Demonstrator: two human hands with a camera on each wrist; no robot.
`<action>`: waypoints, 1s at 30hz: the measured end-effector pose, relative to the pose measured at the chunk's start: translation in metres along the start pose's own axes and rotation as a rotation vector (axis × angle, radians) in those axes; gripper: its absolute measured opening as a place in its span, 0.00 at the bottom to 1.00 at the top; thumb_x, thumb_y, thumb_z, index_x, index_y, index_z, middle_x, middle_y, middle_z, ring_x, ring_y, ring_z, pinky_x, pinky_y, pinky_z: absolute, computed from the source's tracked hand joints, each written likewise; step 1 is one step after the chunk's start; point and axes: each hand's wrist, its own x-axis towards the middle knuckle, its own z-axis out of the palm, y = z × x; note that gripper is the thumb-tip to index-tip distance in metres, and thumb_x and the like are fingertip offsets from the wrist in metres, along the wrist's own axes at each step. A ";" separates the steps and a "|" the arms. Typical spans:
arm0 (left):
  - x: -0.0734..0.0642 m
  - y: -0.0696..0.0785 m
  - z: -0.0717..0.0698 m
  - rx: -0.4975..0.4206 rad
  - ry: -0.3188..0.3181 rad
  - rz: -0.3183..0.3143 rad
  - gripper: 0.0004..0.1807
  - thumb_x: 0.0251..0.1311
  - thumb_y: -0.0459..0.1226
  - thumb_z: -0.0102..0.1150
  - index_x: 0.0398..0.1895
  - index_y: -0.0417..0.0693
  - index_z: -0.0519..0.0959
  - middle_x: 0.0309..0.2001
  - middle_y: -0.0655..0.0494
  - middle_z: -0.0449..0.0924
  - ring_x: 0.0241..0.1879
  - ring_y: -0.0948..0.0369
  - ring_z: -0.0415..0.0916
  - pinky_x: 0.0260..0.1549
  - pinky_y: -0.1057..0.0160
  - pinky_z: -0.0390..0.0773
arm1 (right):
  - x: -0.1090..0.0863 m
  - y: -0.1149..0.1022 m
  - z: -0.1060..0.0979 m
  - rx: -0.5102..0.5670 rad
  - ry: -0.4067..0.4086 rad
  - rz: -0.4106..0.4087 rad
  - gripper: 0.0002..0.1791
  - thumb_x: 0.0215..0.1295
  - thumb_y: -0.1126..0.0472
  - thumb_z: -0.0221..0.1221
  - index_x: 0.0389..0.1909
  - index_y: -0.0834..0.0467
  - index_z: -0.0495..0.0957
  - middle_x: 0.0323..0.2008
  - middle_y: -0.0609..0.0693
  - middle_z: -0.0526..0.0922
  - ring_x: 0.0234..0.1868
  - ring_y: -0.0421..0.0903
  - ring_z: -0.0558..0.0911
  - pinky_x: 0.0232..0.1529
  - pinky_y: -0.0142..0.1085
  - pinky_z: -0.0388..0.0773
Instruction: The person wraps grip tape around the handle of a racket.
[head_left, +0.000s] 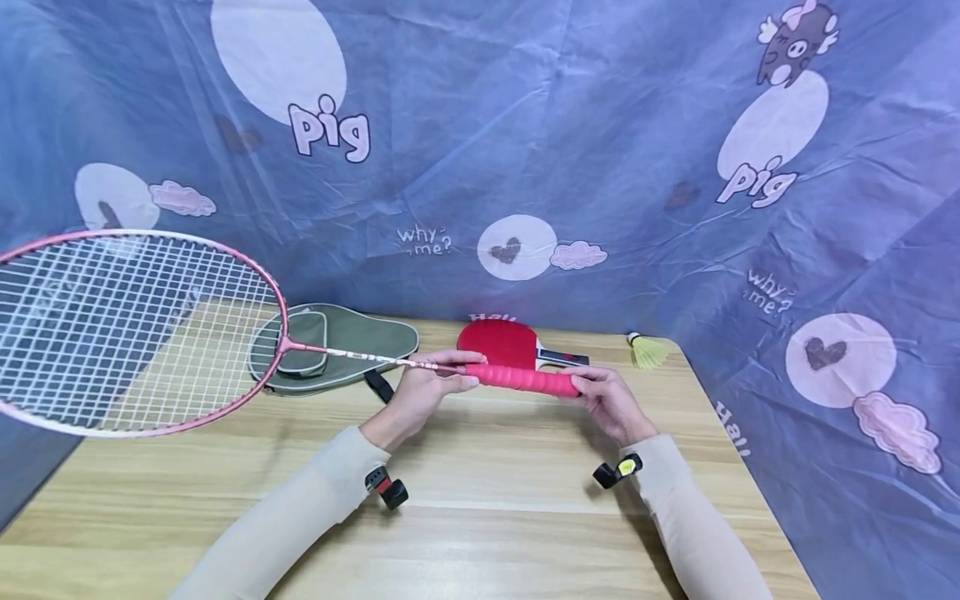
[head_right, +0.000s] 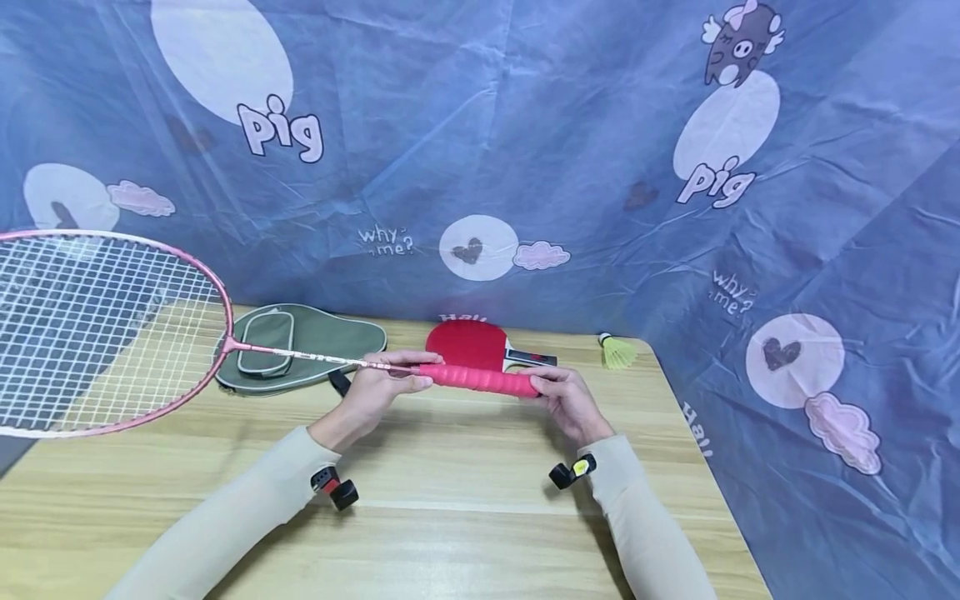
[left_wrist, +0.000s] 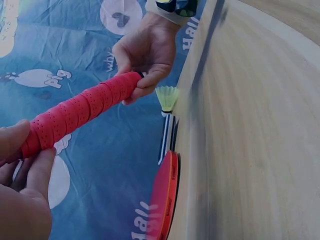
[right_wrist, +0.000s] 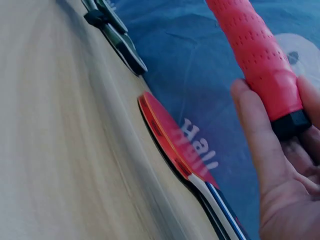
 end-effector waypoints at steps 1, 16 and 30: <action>0.000 0.001 0.001 -0.003 0.015 -0.011 0.22 0.56 0.28 0.70 0.56 0.36 0.82 0.47 0.54 0.90 0.41 0.66 0.85 0.44 0.70 0.84 | -0.001 0.000 0.002 0.002 0.020 -0.010 0.21 0.73 0.77 0.46 0.47 0.61 0.88 0.46 0.50 0.89 0.41 0.43 0.90 0.44 0.34 0.87; -0.008 0.004 0.009 -0.125 0.179 -0.038 0.18 0.56 0.25 0.69 0.49 0.21 0.80 0.33 0.56 0.91 0.34 0.63 0.89 0.44 0.60 0.88 | -0.007 0.002 0.011 -0.017 0.031 -0.108 0.19 0.77 0.73 0.45 0.51 0.64 0.86 0.50 0.51 0.89 0.45 0.43 0.90 0.51 0.36 0.86; -0.007 0.002 0.005 -0.154 0.178 -0.036 0.19 0.57 0.25 0.68 0.49 0.19 0.79 0.32 0.57 0.91 0.33 0.61 0.90 0.44 0.57 0.88 | -0.009 0.000 0.015 -0.063 0.065 -0.141 0.17 0.72 0.77 0.50 0.49 0.64 0.86 0.48 0.51 0.88 0.44 0.42 0.89 0.48 0.35 0.86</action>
